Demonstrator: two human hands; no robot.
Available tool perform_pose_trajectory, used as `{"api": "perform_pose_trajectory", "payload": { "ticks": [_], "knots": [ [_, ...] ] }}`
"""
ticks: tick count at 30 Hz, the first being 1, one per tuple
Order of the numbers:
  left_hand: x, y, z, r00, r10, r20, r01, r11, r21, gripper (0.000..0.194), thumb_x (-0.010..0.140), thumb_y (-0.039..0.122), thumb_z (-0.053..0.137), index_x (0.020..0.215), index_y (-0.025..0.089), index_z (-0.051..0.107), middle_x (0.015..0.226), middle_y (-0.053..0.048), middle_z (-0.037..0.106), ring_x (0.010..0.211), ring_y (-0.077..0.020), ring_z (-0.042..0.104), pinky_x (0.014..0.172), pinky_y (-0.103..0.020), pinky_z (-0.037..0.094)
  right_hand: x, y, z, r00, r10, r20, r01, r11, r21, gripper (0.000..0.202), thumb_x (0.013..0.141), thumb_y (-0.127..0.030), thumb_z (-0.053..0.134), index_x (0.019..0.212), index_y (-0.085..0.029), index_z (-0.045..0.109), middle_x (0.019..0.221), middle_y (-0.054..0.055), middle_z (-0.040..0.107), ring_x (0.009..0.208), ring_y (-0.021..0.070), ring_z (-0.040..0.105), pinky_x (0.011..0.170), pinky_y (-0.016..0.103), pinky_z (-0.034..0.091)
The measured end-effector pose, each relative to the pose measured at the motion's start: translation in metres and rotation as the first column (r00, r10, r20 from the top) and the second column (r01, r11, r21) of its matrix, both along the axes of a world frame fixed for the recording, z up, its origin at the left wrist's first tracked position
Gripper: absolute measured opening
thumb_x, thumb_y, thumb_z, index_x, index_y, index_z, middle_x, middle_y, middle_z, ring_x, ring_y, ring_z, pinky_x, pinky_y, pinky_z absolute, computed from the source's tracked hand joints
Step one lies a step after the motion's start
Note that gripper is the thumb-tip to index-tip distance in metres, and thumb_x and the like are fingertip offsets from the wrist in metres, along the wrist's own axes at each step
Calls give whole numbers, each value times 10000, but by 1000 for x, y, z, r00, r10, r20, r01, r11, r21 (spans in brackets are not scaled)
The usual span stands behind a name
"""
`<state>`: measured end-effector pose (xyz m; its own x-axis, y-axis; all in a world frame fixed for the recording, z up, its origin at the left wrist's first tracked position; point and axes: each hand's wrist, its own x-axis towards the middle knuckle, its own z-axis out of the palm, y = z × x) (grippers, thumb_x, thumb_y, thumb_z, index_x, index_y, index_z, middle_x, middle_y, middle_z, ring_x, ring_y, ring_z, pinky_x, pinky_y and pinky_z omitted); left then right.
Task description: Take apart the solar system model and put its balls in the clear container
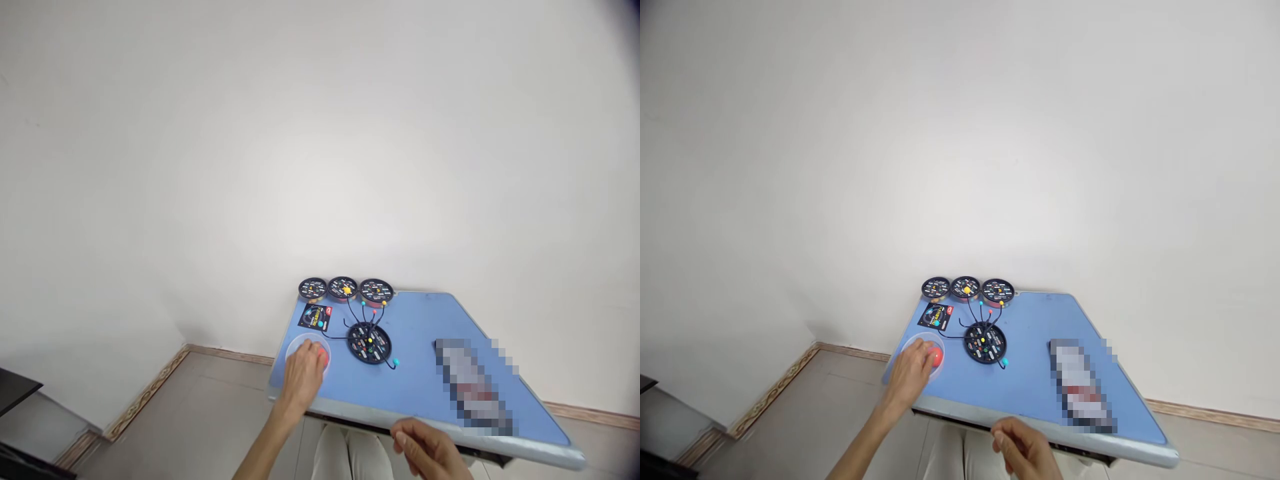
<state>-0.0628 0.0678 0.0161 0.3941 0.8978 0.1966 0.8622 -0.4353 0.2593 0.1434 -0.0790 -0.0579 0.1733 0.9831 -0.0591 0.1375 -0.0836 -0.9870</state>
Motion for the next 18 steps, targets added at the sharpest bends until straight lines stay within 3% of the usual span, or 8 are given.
{"api": "perform_pose_trajectory", "payload": {
  "ticks": [3, 6, 8, 11, 13, 18],
  "knots": [
    [30, -23, -27, 924, -195, 329, 178, 981, 82, 295, 971, 271, 423, 1134, 209, 660, 974, -71, 687, 898, -196, 658, 796, -301, 517, 20, 15, 8, 971, -207, 123, 192, 974, 123, 500, 802, -683, 511, 756, -203, 645, 635, -1, 593, 524, 124, 485, 509, 231, 392],
    [67, -35, -58, 828, -289, 481, 268, 957, 115, 317, 974, 271, 416, 1207, 218, 623, 980, -74, 675, 818, -178, 656, 716, -287, 536, 36, 36, 16, 875, -402, 270, 323, 900, 292, 496, 797, -688, 501, 809, -215, 651, 641, 19, 642, 532, 153, 548, 528, 252, 433],
    [89, -36, -73, 787, -292, 544, 272, 955, 120, 323, 966, 269, 437, 1234, 208, 607, 983, -84, 674, 807, -181, 656, 701, -291, 543, 39, 50, 19, 799, -474, 369, 341, 864, 370, 515, 816, -693, 462, 862, -216, 653, 655, 30, 665, 540, 168, 584, 538, 265, 444],
    [113, -31, -86, 720, -299, 626, 272, 952, 141, 303, 963, 249, 435, 1208, 204, 607, 983, -85, 665, 802, -178, 647, 708, -299, 540, 35, 66, 21, 700, -466, 541, 292, 878, 379, 567, 868, -687, 365, 966, -206, 648, 637, 26, 661, 510, 178, 594, 499, 272, 405],
    [121, -27, -89, 676, -314, 666, 294, 945, 147, 249, 961, 221, 425, 1077, 201, 644, 944, -73, 658, 780, -166, 631, 692, -282, 518, 31, 72, 22, 636, -437, 636, 249, 897, 366, 572, 907, -659, 310, 975, -204, 649, 644, 33, 666, 512, 186, 603, 496, 276, 381],
    [127, -18, -90, 621, -275, 734, 321, 944, 82, 282, 925, 173, 455, 675, 176, 586, 713, -15, 572, 618, -115, 501, 553, -219, 366, 28, 78, 24, 526, -396, 753, 154, 915, 373, 551, 980, -548, 249, 791, -210, 642, 728, 63, 680, 535, 168, 597, 510, 278, 333]
  ]
}}
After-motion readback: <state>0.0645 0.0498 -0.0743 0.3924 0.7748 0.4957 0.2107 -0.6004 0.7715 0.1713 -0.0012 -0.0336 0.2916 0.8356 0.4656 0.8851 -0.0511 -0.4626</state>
